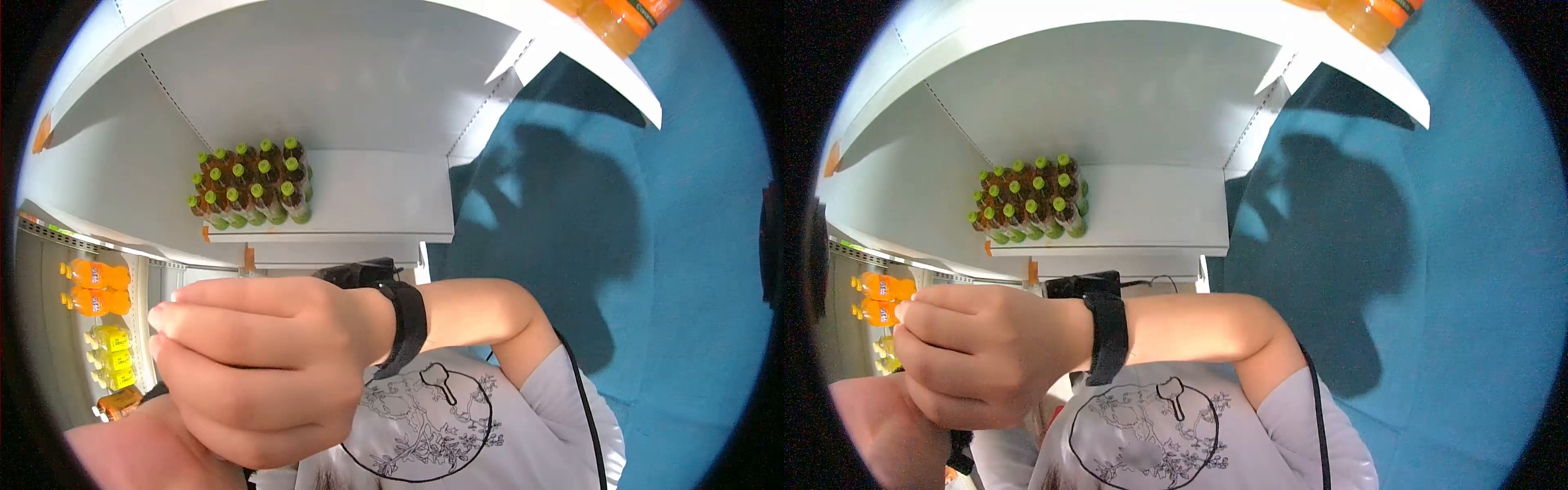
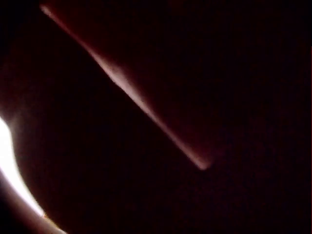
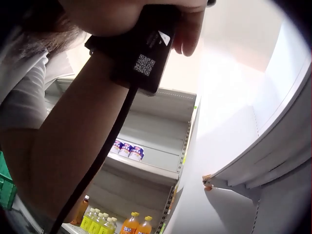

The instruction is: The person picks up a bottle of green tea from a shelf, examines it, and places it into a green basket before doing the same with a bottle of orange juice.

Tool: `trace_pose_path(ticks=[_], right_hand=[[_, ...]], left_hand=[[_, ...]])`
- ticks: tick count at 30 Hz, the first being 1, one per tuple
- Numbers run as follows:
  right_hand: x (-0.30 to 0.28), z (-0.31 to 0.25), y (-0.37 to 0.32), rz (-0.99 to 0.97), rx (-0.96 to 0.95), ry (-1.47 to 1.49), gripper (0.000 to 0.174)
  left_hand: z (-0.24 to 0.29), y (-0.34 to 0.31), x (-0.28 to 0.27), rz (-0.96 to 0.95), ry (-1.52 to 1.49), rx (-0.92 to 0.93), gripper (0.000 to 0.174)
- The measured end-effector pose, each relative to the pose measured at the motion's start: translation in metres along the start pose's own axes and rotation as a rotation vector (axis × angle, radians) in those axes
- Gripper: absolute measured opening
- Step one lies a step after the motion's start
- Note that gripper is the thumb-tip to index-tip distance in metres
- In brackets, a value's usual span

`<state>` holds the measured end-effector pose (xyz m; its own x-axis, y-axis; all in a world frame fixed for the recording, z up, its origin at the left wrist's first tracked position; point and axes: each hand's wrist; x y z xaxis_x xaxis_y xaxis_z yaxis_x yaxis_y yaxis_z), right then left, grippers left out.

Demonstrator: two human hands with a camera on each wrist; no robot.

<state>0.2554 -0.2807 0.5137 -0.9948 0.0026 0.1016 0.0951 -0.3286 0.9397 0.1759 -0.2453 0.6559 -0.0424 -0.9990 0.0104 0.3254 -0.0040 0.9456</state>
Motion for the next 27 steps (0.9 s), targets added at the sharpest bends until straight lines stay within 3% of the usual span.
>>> trace_pose_path(ticks=[8, 13, 20, 22, 27], right_hand=[[0.004, -0.010, 0.009, -0.031, 0.029, 0.047, 0.026], [0.012, -0.015, 0.017, 0.081, 0.050, 0.069, 0.025], [0.013, -0.024, 0.020, 0.045, 0.009, 0.081, 0.025], [0.024, -0.029, 0.022, 0.189, 0.061, 0.025, 0.023], [0.022, -0.040, 0.024, 0.149, 0.092, 0.053, 0.021]], left_hand=[[0.006, -0.002, 0.008, 0.026, -0.086, -0.084, 0.025], [0.006, -0.007, 0.019, 0.017, -0.082, -0.068, 0.024], [-0.001, -0.012, 0.033, 0.038, -0.143, -0.066, 0.024], [-0.001, -0.013, 0.035, 0.035, -0.160, -0.074, 0.024], [-0.006, -0.016, 0.041, 0.058, -0.234, -0.088, 0.023]])
Point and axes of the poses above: each hand's wrist, its own y-axis towards the middle knuckle, its own x-axis out of the palm, z = x × y, and after that the axes turned 15 degrees about -x, right-handed
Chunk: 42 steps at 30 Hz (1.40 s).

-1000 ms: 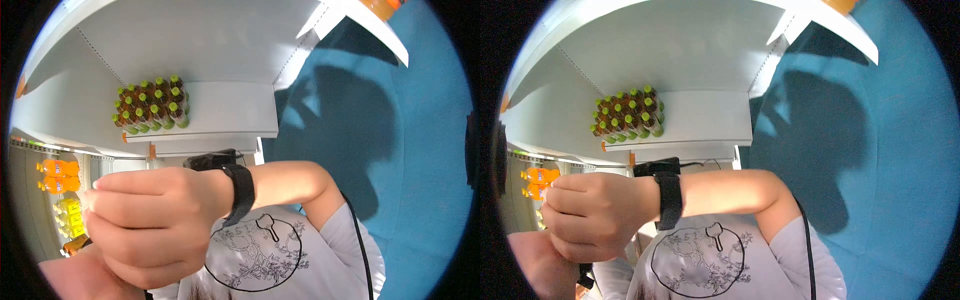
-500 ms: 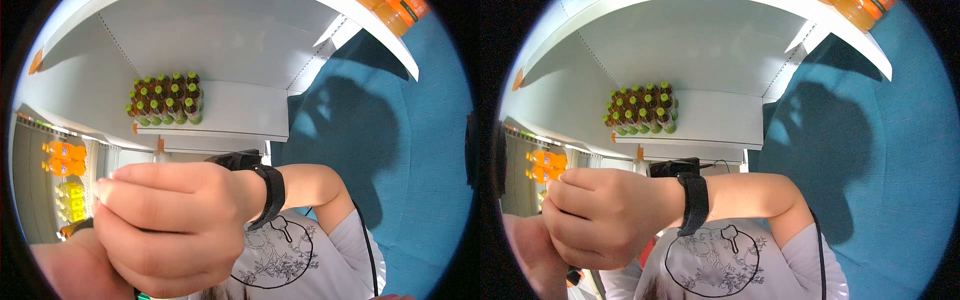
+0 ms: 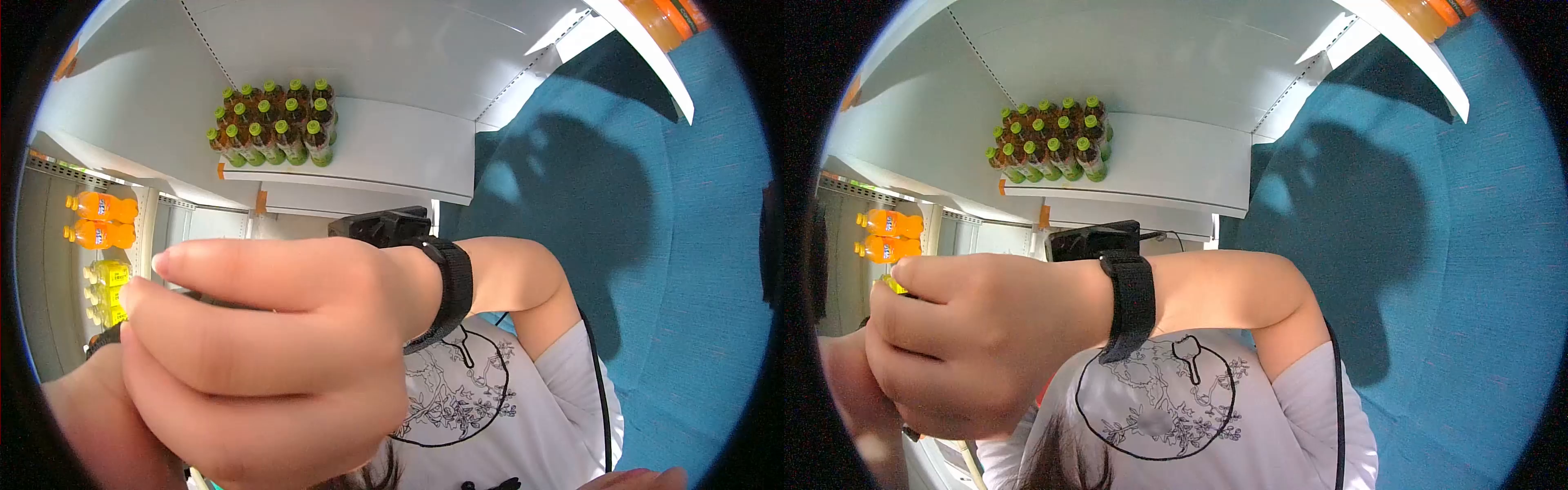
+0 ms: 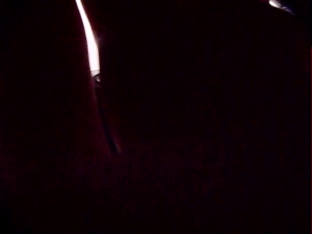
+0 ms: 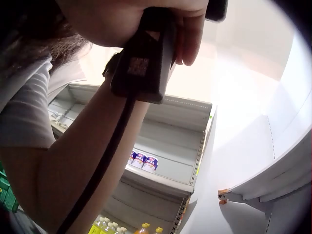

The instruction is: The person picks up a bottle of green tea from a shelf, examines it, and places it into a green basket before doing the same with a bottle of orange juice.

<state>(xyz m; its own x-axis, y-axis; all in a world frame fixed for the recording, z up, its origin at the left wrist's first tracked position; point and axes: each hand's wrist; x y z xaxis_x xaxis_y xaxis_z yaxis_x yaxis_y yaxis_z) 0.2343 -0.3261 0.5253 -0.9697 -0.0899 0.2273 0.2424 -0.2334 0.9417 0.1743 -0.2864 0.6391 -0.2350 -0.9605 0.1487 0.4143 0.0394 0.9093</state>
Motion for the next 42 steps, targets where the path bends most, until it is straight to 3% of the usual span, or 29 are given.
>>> trace_pose_path(ticks=[5, 10, 28, 37, 42], right_hand=[[0.007, 0.001, -0.005, 0.028, -0.014, -0.021, 0.022], [0.005, 0.004, 0.000, -0.076, -0.048, 0.023, 0.022], [0.018, 0.022, 0.003, -0.022, -0.049, 0.172, 0.029], [0.013, 0.036, -0.001, -0.036, -0.160, 0.023, 0.026], [-0.002, 0.046, -0.005, -0.064, -0.152, 0.081, 0.024]], left_hand=[[-0.001, 0.000, -0.001, -0.032, -0.036, -0.017, 0.023], [0.006, -0.004, 0.003, -0.057, -0.036, -0.025, 0.023], [0.014, -0.002, -0.003, -0.144, -0.073, -0.098, 0.021], [-0.012, 0.010, -0.024, -0.231, -0.207, -0.104, 0.020], [-0.020, 0.016, -0.031, -0.249, -0.277, -0.145, 0.020]])
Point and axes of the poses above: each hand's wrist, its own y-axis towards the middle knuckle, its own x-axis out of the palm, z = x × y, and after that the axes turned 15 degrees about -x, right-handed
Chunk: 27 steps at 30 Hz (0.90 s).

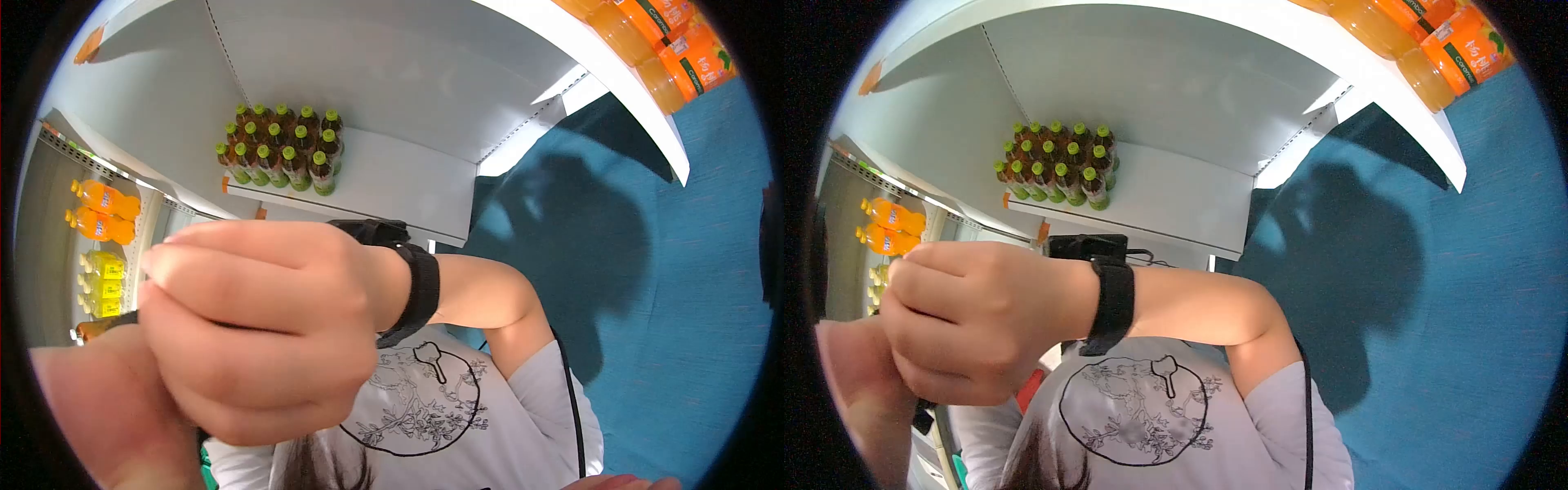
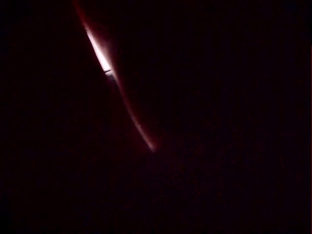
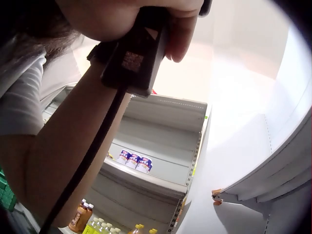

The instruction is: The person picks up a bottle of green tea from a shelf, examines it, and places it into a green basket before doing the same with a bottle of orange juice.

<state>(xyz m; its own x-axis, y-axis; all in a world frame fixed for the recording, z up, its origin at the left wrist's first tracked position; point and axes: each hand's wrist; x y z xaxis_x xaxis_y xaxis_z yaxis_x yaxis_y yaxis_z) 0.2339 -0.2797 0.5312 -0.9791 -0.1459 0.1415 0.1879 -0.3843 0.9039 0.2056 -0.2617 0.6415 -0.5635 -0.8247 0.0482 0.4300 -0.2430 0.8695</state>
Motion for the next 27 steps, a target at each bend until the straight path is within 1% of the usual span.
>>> trace_pose_path(ticks=[3, 6, 7, 9, 10, 11, 13, 14, 16, 17, 19, 21, 23, 27], right_hand=[[-0.008, 0.005, 0.000, -0.007, -0.009, -0.013, 0.025], [-0.016, 0.007, -0.001, -0.048, 0.037, 0.047, 0.023], [-0.016, 0.008, -0.003, -0.039, 0.046, 0.037, 0.023], [-0.013, 0.010, -0.006, 0.046, 0.010, 0.012, 0.020], [-0.012, 0.006, -0.004, 0.069, 0.062, 0.005, 0.019], [-0.007, 0.006, -0.006, 0.074, 0.069, -0.009, 0.019], [0.005, 0.006, -0.010, 0.268, 0.006, -0.067, 0.019], [0.003, 0.009, -0.012, 0.276, 0.022, -0.081, 0.019], [-0.005, 0.020, -0.017, 0.195, -0.205, -0.085, 0.018], [-0.007, 0.016, -0.014, 0.196, -0.198, -0.083, 0.018], [-0.009, 0.006, -0.007, 0.212, 0.053, -0.045, 0.018], [-0.006, 0.009, -0.008, 0.217, 0.056, -0.031, 0.018], [0.005, 0.012, -0.011, 0.356, -0.060, -0.172, 0.019], [-0.005, 0.007, -0.009, 0.284, 0.017, -0.086, 0.020]], left_hand=[[0.005, 0.003, -0.004, -0.005, -0.042, -0.054, 0.020], [0.007, 0.001, -0.003, 0.006, -0.056, -0.086, 0.020], [0.007, -0.001, -0.004, 0.012, -0.078, -0.091, 0.019], [0.007, -0.004, -0.004, 0.020, -0.112, -0.103, 0.019], [0.007, -0.005, -0.006, 0.020, -0.131, -0.110, 0.019], [0.006, -0.007, -0.008, 0.021, -0.157, -0.114, 0.019], [0.002, -0.010, -0.012, 0.024, -0.213, -0.113, 0.019], [0.001, -0.012, -0.012, 0.036, -0.240, -0.111, 0.019], [-0.001, -0.015, -0.011, 0.045, -0.270, -0.113, 0.019], [-0.003, -0.017, -0.011, 0.046, -0.280, -0.110, 0.019], [-0.006, -0.020, -0.010, 0.041, -0.301, -0.101, 0.019], [-0.006, -0.021, -0.014, 0.020, -0.330, -0.107, 0.018], [-0.007, -0.023, -0.016, 0.009, -0.366, -0.117, 0.018], [-0.009, -0.026, -0.021, -0.008, -0.422, -0.128, 0.018]])
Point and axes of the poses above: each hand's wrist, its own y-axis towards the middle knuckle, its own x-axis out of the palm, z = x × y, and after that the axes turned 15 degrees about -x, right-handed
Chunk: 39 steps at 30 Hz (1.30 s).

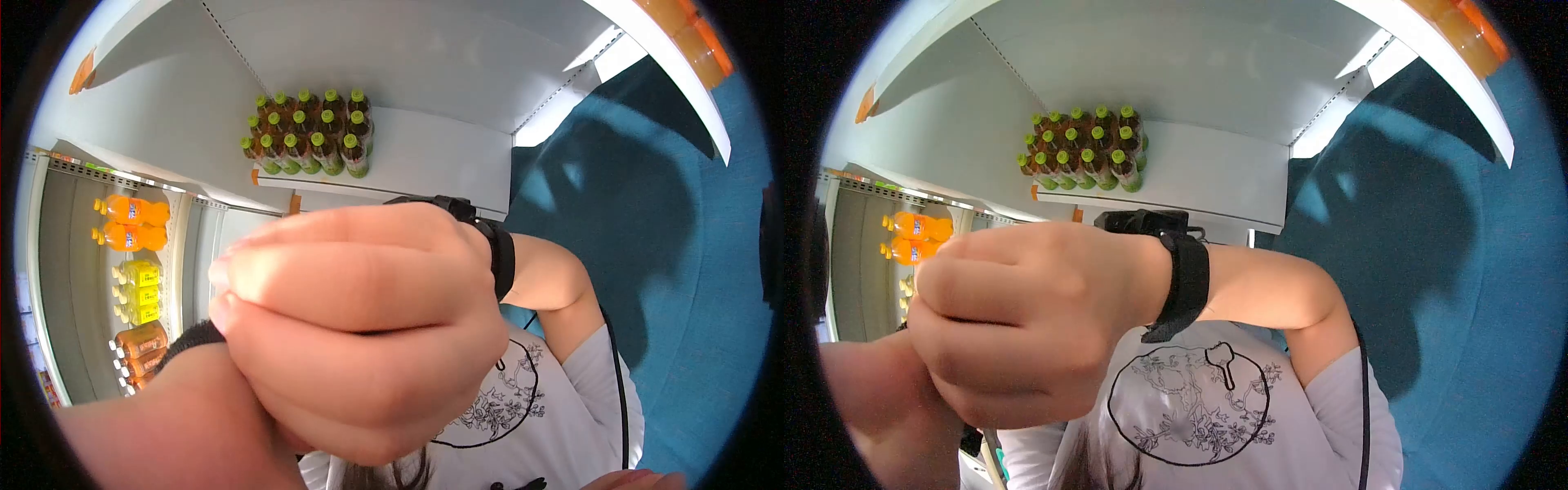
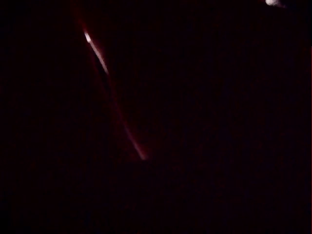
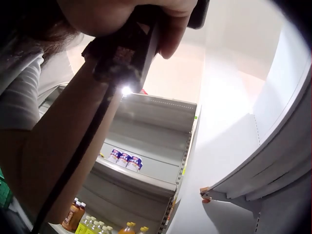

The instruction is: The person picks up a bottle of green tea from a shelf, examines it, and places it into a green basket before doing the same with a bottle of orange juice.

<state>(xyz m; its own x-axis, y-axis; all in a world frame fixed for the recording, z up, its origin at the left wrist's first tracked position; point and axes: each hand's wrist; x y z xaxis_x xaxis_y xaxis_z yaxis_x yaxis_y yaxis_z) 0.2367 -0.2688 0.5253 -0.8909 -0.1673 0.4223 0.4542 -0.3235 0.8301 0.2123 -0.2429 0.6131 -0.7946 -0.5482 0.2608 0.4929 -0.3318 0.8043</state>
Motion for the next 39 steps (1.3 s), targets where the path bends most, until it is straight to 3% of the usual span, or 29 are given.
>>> trace_pose_path(ticks=[3, 5, 6, 8, 15, 21, 23, 26, 30, 32, 39], right_hand=[[-0.003, 0.004, -0.002, -0.055, 0.060, 0.058, 0.020], [0.001, 0.016, -0.012, 0.002, -0.218, 0.000, 0.021], [-0.001, 0.013, -0.009, 0.001, -0.215, 0.001, 0.021], [-0.005, 0.003, -0.001, -0.040, 0.053, 0.032, 0.021], [-0.014, 0.006, -0.004, -0.143, 0.062, 0.109, 0.022], [-0.007, 0.011, -0.011, -0.036, -0.196, -0.005, 0.020], [-0.015, 0.000, -0.002, -0.213, 0.022, 0.032, 0.019], [-0.008, -0.001, -0.007, -0.112, 0.023, -0.011, 0.017], [-0.010, 0.000, -0.011, -0.148, 0.003, 0.020, 0.016], [0.000, 0.000, -0.013, -0.006, -0.019, -0.060, 0.017], [-0.011, 0.002, -0.002, -0.054, 0.070, 0.032, 0.018]], left_hand=[[-0.001, -0.001, -0.004, -0.016, -0.031, -0.006, 0.018], [-0.002, -0.002, -0.007, -0.029, -0.046, -0.011, 0.018], [-0.003, -0.002, -0.008, -0.034, -0.055, -0.011, 0.017], [-0.005, -0.004, -0.011, -0.045, -0.075, -0.010, 0.017], [-0.013, -0.007, -0.018, -0.083, -0.140, -0.013, 0.017], [-0.015, -0.011, -0.022, -0.115, -0.224, -0.044, 0.016], [-0.012, -0.012, -0.024, -0.129, -0.246, -0.068, 0.016], [-0.014, -0.012, -0.030, -0.155, -0.279, -0.082, 0.016], [-0.019, -0.013, -0.034, -0.177, -0.318, -0.083, 0.016], [-0.020, -0.015, -0.036, -0.191, -0.337, -0.100, 0.015], [-0.021, -0.019, -0.044, -0.242, -0.421, -0.133, 0.015]])
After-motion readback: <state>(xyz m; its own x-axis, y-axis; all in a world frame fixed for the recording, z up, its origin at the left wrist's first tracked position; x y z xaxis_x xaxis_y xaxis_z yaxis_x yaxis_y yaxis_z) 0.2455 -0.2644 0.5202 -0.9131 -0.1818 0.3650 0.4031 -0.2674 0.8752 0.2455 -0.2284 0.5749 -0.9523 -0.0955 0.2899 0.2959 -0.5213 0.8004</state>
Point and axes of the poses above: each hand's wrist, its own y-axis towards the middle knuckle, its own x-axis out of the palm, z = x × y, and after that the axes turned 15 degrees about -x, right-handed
